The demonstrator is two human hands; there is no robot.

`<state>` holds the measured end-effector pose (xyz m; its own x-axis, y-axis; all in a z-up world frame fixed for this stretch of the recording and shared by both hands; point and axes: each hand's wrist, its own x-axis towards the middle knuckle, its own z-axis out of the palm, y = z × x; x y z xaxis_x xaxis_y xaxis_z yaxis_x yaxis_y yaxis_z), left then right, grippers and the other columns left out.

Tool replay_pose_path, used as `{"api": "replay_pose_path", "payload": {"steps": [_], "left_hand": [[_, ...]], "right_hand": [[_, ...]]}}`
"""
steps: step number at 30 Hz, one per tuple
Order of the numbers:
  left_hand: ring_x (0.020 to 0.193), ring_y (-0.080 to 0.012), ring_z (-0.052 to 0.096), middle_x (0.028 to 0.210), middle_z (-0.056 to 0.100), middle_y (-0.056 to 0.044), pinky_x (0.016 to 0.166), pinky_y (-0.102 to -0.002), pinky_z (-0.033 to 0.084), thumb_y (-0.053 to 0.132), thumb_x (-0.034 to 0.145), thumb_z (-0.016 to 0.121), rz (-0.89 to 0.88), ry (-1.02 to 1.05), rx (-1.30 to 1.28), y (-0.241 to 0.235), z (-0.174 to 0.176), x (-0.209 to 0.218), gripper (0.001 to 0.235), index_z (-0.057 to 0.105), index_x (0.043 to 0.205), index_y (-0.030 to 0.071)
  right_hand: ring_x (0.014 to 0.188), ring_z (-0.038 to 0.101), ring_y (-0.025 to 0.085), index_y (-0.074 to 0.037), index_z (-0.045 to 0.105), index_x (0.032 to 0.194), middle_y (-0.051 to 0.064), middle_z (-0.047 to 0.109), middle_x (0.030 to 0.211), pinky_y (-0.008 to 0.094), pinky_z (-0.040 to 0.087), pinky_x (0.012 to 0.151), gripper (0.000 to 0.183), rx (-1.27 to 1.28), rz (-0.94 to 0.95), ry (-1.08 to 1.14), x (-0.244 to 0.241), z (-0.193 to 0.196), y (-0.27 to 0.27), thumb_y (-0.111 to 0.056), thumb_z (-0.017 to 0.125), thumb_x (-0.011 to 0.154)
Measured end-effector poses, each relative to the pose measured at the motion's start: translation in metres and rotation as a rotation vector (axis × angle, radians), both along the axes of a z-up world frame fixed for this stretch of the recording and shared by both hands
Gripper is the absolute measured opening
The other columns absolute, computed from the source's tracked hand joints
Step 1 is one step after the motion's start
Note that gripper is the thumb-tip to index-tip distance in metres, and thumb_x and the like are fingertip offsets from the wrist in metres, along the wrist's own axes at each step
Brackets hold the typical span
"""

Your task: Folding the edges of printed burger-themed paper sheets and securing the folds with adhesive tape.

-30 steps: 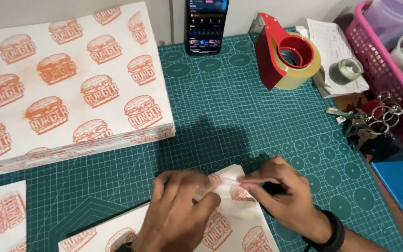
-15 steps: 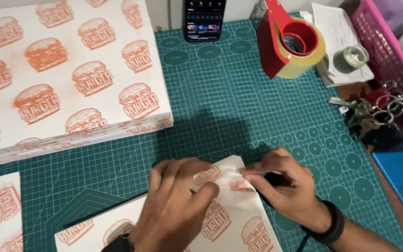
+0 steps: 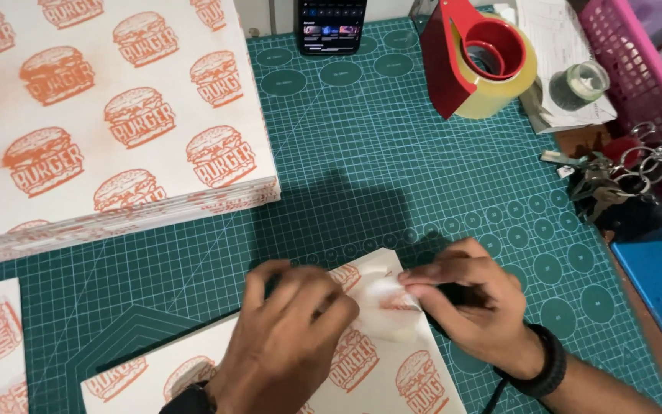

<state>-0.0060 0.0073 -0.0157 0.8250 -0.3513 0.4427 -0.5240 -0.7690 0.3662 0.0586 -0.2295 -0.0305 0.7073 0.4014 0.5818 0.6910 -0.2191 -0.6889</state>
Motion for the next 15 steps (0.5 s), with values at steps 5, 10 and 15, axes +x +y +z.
{"api": "replay_pose_path", "payload": {"steps": [5,10,15], "left_hand": [[0.078,-0.0237,0.057,0.080,0.056,-0.004,0.084,-0.045,0.044,0.001,0.096,0.050,0.016,-0.120,0.022,-0.0025,0.0072,0.0031,0.018,0.063,0.103,0.012],[0.095,-0.0281,0.059,0.101,0.058,-0.008,0.090,-0.049,0.043,0.001,0.092,0.055,0.018,-0.092,-0.008,-0.0028,0.0088,0.0038,0.014,0.059,0.091,0.014],[0.077,-0.0226,0.055,0.082,0.052,-0.003,0.087,-0.046,0.044,0.002,0.098,0.053,0.028,-0.113,-0.006,-0.0044,0.0136,0.0041,0.019,0.058,0.085,0.015]], "right_hand": [[0.091,0.071,0.016,-0.004,0.065,0.104,0.007,0.078,0.100,0.023,0.059,0.072,0.025,-0.220,-0.088,0.096,0.0037,0.0057,0.0019,-0.017,0.079,0.087],[0.086,0.076,0.016,-0.004,0.062,0.102,0.010,0.073,0.096,0.021,0.063,0.074,0.020,-0.099,0.008,0.069,0.0031,0.0027,0.0016,-0.007,0.077,0.089],[0.067,0.066,0.006,-0.010,0.056,0.104,0.007,0.078,0.096,0.018,0.052,0.059,0.010,0.021,0.103,0.034,0.0016,0.0003,-0.0015,-0.009,0.065,0.099]]}}
